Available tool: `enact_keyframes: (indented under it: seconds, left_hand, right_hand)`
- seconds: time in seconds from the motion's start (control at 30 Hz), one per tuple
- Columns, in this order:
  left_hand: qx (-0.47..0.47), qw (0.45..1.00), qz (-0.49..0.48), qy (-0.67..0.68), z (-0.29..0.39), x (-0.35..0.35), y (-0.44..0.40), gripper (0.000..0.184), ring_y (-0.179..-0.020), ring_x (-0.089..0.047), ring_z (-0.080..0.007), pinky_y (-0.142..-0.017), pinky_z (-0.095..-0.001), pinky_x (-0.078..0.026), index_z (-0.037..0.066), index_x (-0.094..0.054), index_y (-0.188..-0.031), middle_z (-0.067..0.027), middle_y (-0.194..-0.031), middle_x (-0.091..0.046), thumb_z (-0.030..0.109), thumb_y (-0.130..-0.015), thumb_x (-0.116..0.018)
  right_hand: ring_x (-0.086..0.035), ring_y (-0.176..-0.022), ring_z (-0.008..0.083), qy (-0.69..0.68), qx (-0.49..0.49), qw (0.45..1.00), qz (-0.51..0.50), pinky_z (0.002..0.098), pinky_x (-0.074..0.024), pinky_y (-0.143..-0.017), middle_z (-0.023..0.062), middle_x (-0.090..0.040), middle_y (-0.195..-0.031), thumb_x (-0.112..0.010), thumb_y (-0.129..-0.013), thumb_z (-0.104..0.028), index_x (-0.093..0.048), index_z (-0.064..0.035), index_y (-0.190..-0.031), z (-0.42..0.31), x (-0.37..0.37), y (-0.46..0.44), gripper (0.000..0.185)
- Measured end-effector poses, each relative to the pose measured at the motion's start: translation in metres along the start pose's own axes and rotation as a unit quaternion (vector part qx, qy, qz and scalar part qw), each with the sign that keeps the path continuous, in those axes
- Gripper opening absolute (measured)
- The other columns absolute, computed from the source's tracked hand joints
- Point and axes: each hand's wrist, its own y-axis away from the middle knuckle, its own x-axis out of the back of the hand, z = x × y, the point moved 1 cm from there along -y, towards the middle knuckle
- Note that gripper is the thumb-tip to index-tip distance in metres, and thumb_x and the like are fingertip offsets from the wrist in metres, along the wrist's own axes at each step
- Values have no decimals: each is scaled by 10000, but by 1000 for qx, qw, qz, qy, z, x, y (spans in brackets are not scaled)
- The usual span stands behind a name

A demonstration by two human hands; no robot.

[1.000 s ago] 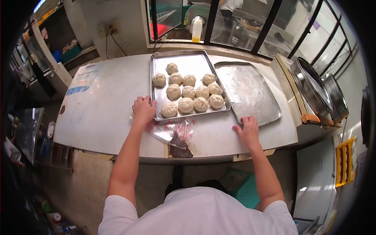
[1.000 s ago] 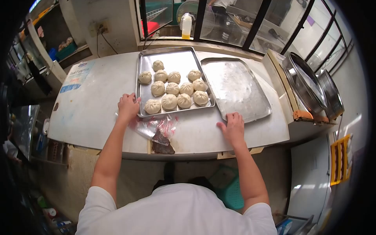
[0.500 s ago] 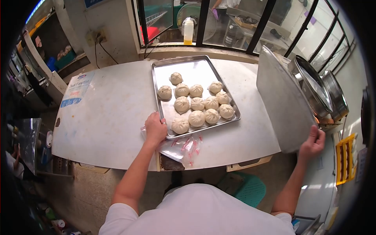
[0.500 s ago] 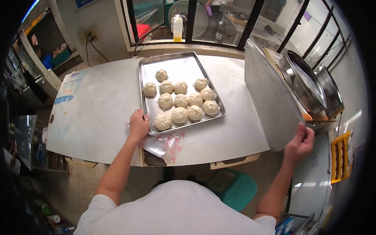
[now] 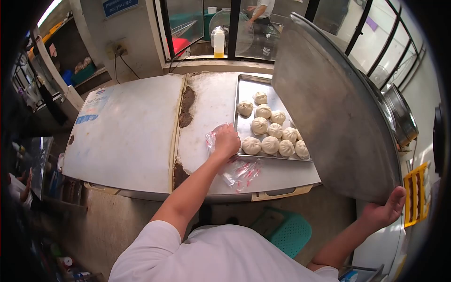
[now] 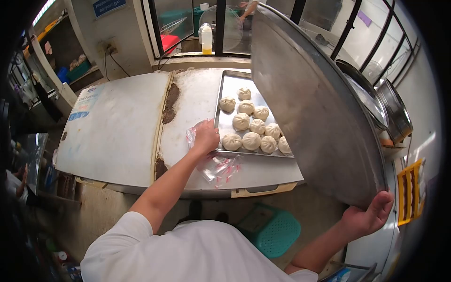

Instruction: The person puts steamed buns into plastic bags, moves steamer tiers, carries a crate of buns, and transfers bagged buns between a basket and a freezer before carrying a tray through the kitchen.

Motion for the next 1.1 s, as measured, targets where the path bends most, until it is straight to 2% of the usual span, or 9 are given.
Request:
enact_keyframes:
  seconds: [0.1, 0.13, 0.23, 0.5, 0.67, 0.8, 0.9, 1.03, 1.1]
  left_hand:
    - [-24, 997, 38, 57, 20, 27, 23, 500, -1293, -518, -412, -1108, -471, -404, -90, -533, -1346, -281, -1344, -571, 170, -929, -628]
    - [-61, 991, 99, 68, 21, 37, 34, 491, -1231, -554, -397, -1076, -467, -427, -67, -550, -1332, -245, -1281, -608, 166, -917, -669]
    - [-72, 982, 144, 103, 8, 93, 81, 510, -1156, -582, -369, -1023, -454, -452, -20, -563, -1353, -182, -1195, -654, 153, -898, -714]
    - [83, 940, 329, -43, -201, 208, 226, 325, -1079, -603, -383, -965, -464, -484, 5, -656, -1158, -173, -1112, -673, 90, -854, -730]
    - [165, 919, 315, -171, -319, 285, 318, 281, -1062, -598, -368, -974, -472, -457, 30, -655, -1057, -161, -1066, -657, 188, -852, -764]
    - [27, 962, 191, -192, -372, 327, 356, 354, -1039, -597, -349, -972, -474, -444, 50, -659, -1002, -130, -1018, -656, 302, -813, -821]
    - [-22, 976, 128, -176, -410, 335, 354, 320, -999, -612, -321, -938, -454, -460, 63, -663, -935, -107, -965, -662, 281, -779, -837]
    - [-128, 973, 150, -121, -431, 351, 336, 274, -764, -619, -310, -761, -426, -479, 72, -663, -792, -82, -756, -638, 196, -662, -871]
    - [-160, 967, 172, -95, -417, 373, 329, 253, -702, -609, -301, -717, -417, -466, 79, -660, -751, -67, -698, -619, 196, -662, -865]
  right_hand:
    - [-656, -948, 194, -27, -17, 999, 29, 330, -514, -920, 80, -693, -980, -760, -953, -310, -671, 12, -1022, -10, -29, 0, 341]
    - [-657, -945, 199, -42, -33, 998, 16, 333, -512, -932, 85, -696, -982, -759, -953, -306, -672, 18, -1033, -10, -35, 0, 345]
    - [-662, -1005, 248, -85, -63, 994, -5, 373, -505, -967, 141, -703, -1054, -762, -950, -313, -674, 61, -1100, 3, -41, 5, 412]
    - [-633, -1114, 253, -155, -107, 981, -35, 395, -481, -1023, 164, -678, -1182, -765, -948, -290, -657, 78, -1201, -17, -112, 42, 460]
    - [-609, -1167, 238, -133, -127, 982, -35, 381, -455, -1048, 134, -669, -1221, -752, -951, -283, -648, 59, -1250, -39, -159, 96, 466]
    - [-596, -1206, 239, -91, -151, 984, 24, 379, -408, -1095, 136, -662, -1265, -719, -965, -313, -658, 37, -1269, -79, -196, 151, 467]
    - [-583, -1268, 241, -18, -124, 992, 36, 405, -341, -1166, 148, -651, -1335, -674, -980, -370, -666, 10, -1302, -117, -214, 183, 498]
    - [-568, -1307, 271, 98, -38, 991, 82, 423, -367, -1162, 158, -638, -1366, -654, -984, -374, -674, 7, -1299, -169, -202, 199, 495]
    - [-552, -1259, 296, 173, 35, 977, 121, 455, -385, -1105, 169, -633, -1290, -698, -955, -352, -654, 13, -1263, -203, -168, 202, 480]
